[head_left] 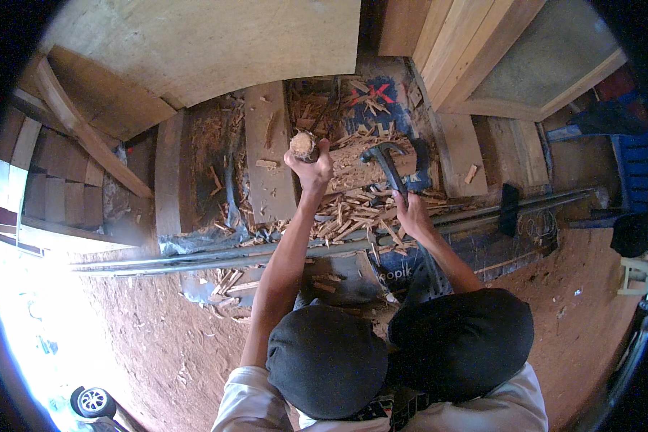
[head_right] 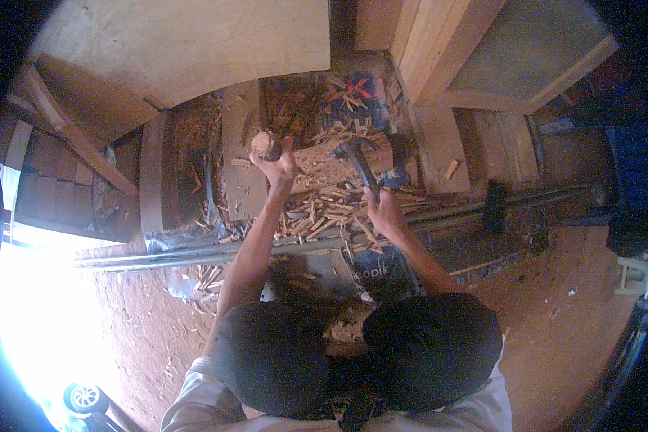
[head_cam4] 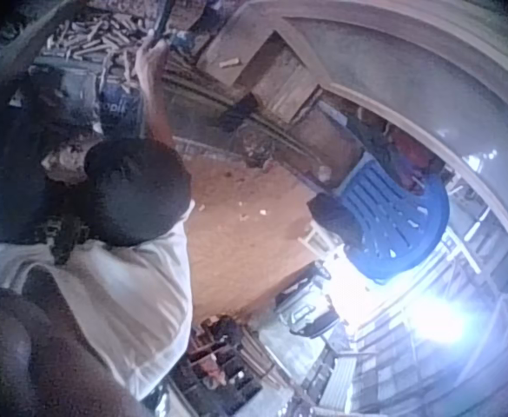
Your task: The person uses a hammer and chisel to carve a small piece of wood, repeatedly striking the chisel to remove wood chips. The person occasionally adjusts the wood and clears debris from the work area.
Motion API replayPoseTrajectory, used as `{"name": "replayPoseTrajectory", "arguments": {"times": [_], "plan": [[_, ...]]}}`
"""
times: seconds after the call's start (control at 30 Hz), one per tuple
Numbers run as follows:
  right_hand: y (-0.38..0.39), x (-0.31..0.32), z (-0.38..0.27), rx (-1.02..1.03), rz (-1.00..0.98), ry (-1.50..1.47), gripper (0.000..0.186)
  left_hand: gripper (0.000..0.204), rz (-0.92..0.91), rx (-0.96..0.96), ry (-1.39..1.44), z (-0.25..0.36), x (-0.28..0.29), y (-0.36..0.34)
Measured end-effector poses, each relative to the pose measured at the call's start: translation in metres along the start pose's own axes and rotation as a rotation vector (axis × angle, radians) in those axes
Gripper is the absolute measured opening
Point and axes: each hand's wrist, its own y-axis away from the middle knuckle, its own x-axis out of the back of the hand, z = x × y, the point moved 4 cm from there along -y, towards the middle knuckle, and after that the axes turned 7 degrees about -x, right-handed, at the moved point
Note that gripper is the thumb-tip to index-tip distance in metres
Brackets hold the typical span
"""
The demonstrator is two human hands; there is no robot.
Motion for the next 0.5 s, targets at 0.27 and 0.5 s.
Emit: {"name": "replayPoseTrajectory", "arguments": {"times": [0.27,0.5], "plan": [[-0.001,-0.007,0.006,-0.003,-0.042,-0.128,0.040,0.059,-0.099,0.070,-0.183,0.020,0.002,-0.023],[-0.001,-0.007,0.010,-0.024,-0.118,-0.064,0.043,0.017,-0.011,0.162,-0.134,0.032,-0.012,-0.058]]}}
